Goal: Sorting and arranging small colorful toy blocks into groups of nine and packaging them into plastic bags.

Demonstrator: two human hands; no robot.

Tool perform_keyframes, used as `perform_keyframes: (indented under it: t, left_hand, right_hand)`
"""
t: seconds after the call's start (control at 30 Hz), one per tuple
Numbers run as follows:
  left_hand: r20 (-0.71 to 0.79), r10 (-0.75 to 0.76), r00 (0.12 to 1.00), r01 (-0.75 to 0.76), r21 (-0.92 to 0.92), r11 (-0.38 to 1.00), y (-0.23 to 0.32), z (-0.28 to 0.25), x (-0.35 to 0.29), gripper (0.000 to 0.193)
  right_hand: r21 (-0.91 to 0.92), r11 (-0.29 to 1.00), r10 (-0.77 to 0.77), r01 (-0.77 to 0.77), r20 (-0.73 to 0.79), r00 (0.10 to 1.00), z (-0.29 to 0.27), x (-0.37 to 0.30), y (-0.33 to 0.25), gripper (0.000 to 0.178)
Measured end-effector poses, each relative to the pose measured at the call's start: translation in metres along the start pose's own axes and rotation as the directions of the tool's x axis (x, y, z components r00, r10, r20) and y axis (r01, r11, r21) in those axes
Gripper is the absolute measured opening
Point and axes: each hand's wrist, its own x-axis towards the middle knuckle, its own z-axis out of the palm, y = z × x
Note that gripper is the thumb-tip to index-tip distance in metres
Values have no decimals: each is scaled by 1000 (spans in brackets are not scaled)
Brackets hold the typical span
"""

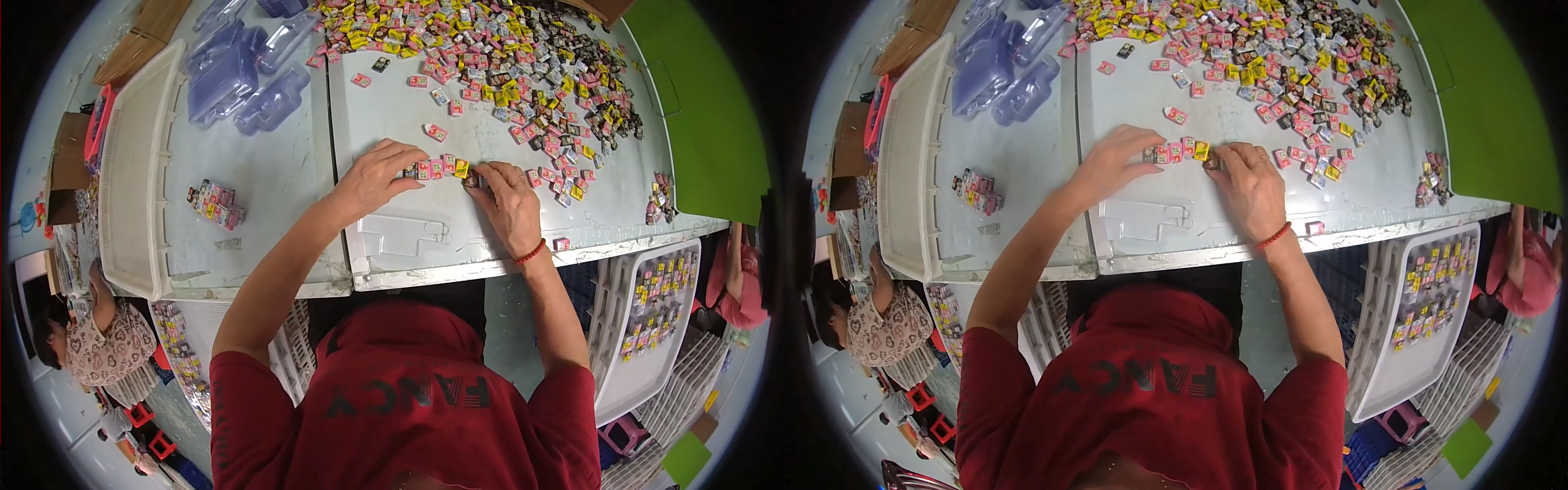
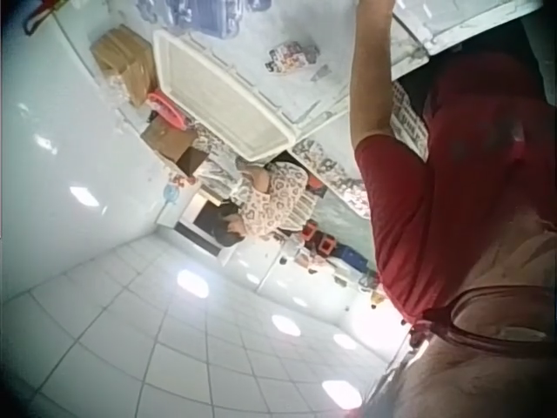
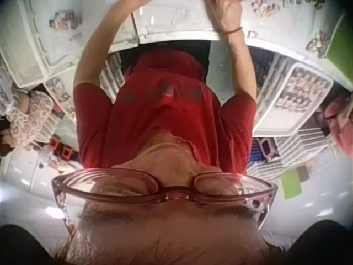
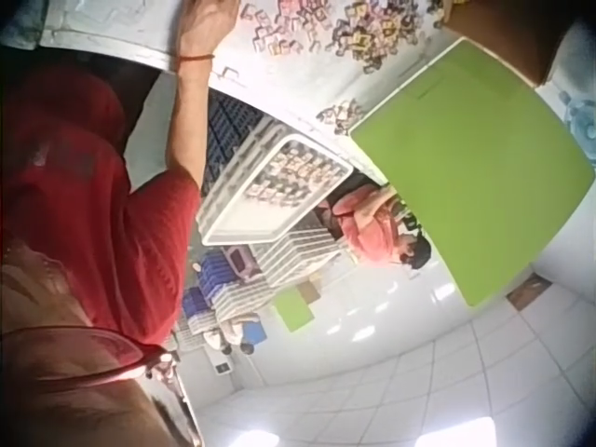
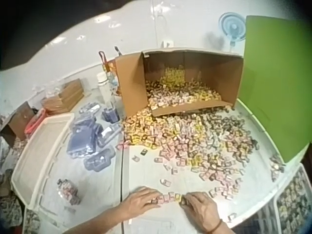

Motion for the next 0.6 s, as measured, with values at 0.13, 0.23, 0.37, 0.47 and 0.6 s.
perform_keyframes:
  t: [0.13,0.23,0.37,0.47,0.6]
  left_hand:
    - [-33,62,998,-60,54,997,-1,2,2,41]
    - [-6,6,1000,-5,22,1000,0,2,2,40]
    - [-3,3,1000,-3,23,1000,-1,5,4,44]
    - [-36,66,997,-64,72,995,2,13,16,48]
    - [23,146,989,-147,26,989,-3,31,33,51]
  right_hand:
    - [-17,1000,10,-10,-6,1000,-3,3,-3,43]
    - [-68,997,33,-36,-53,998,-5,0,-12,41]
    - [-123,991,50,-60,-79,996,3,-3,-14,40]
    - [-78,993,83,-86,-42,996,-3,-3,-13,40]
    - [-35,997,75,-74,16,997,-7,-5,-6,37]
